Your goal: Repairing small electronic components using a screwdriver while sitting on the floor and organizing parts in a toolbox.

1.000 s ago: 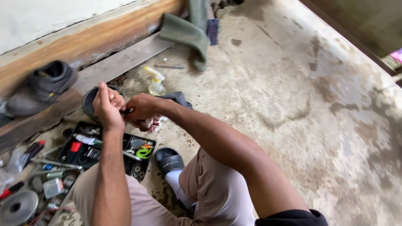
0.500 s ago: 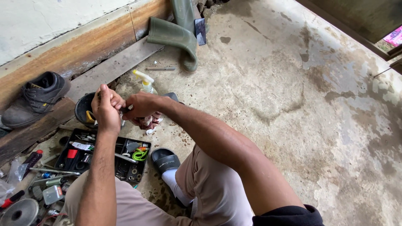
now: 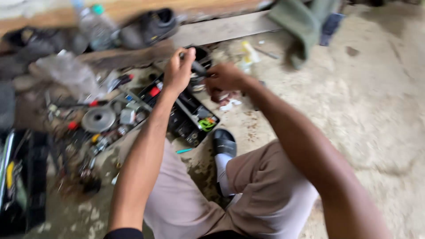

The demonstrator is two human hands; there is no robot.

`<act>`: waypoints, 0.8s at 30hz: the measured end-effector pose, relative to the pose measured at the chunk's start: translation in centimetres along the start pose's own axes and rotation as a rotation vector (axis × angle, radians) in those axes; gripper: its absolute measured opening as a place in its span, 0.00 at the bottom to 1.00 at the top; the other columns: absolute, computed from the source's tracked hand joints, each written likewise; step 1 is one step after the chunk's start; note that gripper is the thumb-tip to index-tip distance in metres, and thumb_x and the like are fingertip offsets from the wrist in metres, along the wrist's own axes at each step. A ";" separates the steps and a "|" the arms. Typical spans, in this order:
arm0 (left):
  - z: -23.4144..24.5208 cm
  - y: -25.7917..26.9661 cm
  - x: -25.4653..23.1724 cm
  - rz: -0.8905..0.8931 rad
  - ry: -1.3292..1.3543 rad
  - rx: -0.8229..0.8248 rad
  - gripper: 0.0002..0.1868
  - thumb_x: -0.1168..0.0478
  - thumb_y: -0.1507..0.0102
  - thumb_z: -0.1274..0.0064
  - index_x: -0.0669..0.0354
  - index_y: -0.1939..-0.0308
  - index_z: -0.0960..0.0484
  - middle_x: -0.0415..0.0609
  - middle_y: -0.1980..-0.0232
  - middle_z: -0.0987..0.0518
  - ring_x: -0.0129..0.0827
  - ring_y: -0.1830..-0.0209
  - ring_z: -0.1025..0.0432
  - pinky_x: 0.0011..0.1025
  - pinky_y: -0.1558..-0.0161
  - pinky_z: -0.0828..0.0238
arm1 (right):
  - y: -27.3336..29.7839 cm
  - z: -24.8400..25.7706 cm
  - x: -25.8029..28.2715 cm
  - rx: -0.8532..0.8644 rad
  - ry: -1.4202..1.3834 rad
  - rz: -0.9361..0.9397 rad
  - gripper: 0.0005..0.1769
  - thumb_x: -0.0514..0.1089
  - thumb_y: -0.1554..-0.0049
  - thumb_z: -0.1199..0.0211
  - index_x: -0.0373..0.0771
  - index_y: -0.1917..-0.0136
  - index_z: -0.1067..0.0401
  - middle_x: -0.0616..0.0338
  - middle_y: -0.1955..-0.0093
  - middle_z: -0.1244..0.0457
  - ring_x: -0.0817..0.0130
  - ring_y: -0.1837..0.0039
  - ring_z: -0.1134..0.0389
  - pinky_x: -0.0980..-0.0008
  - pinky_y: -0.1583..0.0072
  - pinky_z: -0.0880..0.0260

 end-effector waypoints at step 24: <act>10.3 1.7 1.8 0.027 -0.135 0.082 0.06 0.61 0.38 0.34 0.50 0.66 0.17 0.37 0.70 0.13 0.19 0.75 0.19 0.21 0.69 0.19 | -7.5 -0.2 5.0 0.205 -0.489 -0.194 0.11 0.47 0.36 0.36 0.41 0.44 0.27 0.59 0.53 0.28 0.69 0.52 0.25 0.68 0.46 0.21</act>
Point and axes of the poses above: each hand's wrist, its own y-axis away from the middle knuckle, its own z-axis out of the back of the hand, x = y × z, the point moved 6 cm from there along -y, towards the middle knuckle
